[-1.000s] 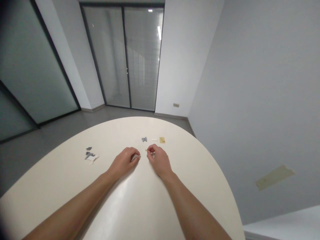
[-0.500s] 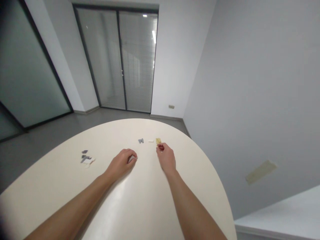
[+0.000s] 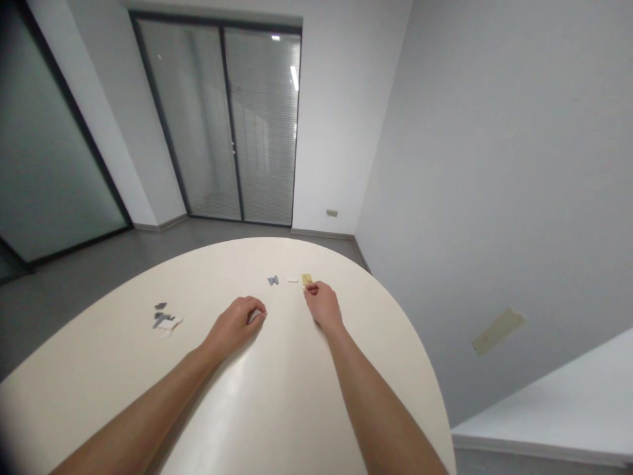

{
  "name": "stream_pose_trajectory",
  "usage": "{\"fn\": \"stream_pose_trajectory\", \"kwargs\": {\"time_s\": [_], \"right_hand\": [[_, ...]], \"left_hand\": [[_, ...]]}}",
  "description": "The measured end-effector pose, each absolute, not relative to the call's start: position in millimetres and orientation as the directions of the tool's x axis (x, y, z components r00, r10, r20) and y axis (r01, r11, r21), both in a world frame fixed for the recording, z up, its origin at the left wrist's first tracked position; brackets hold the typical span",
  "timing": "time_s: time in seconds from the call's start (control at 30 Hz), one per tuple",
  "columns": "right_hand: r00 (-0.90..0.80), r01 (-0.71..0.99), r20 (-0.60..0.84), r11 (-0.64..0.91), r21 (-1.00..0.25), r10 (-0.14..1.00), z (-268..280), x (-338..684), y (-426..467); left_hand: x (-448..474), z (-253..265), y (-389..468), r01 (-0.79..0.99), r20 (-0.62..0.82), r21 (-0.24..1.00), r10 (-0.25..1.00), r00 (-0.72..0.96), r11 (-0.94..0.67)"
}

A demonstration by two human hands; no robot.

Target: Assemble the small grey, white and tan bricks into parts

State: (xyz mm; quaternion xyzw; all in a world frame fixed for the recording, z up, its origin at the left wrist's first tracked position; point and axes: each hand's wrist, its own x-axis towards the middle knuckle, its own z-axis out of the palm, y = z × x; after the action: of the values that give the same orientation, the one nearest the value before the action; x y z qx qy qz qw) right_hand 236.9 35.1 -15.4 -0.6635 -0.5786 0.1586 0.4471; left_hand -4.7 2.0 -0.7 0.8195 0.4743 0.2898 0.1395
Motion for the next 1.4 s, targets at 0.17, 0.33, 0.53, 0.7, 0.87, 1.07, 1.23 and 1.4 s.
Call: {"fn": "stream_pose_trajectory", "kwargs": {"time_s": [0.17, 0.33, 0.53, 0.7, 0.87, 1.07, 1.23, 1.4], "right_hand": [[0.288, 0.631, 0.373, 0.118, -0.767, 0.882, -1.3, 237.9, 47.3], [0.31, 0.693, 0.54, 0.203, -0.692, 0.782, -4.6, 237.9, 51.5], [0.294, 0.707, 0.52, 0.184, -0.683, 0.802, -15.4, 250.3, 60.0], [0.25, 0.722, 0.51, 0.192, -0.664, 0.823, -14.9, 250.1, 62.6], [0.209, 0.739, 0.503, 0.201, -0.643, 0.838, -14.9, 246.6, 62.8], [0.174, 0.74, 0.485, 0.212, -0.639, 0.857, -20.1, 246.6, 66.6], [0.179, 0.742, 0.466, 0.192, -0.642, 0.866, -22.7, 247.0, 68.9], [0.192, 0.747, 0.447, 0.165, -0.644, 0.874, -24.1, 247.5, 70.1]], "left_hand": [[-6.0, -1.4, 2.0, 0.688, 0.353, 0.509, 0.855, 0.381, -0.517], [-6.6, -2.3, 3.4, 0.691, 0.335, 0.513, 0.86, 0.385, -0.509], [-5.7, -3.5, 3.9, 0.698, 0.329, 0.51, 0.864, 0.382, -0.503], [-6.7, -4.7, 4.3, 0.703, 0.327, 0.506, 0.865, 0.381, -0.5], [-7.4, -5.5, 4.7, 0.704, 0.334, 0.497, 0.86, 0.385, -0.508], [-7.0, -3.7, 4.4, 0.702, 0.327, 0.503, 0.863, 0.386, -0.505], [-6.8, -2.9, 3.4, 0.7, 0.325, 0.509, 0.864, 0.384, -0.502], [-7.0, -2.5, 2.7, 0.698, 0.333, 0.507, 0.862, 0.382, -0.506]]}}
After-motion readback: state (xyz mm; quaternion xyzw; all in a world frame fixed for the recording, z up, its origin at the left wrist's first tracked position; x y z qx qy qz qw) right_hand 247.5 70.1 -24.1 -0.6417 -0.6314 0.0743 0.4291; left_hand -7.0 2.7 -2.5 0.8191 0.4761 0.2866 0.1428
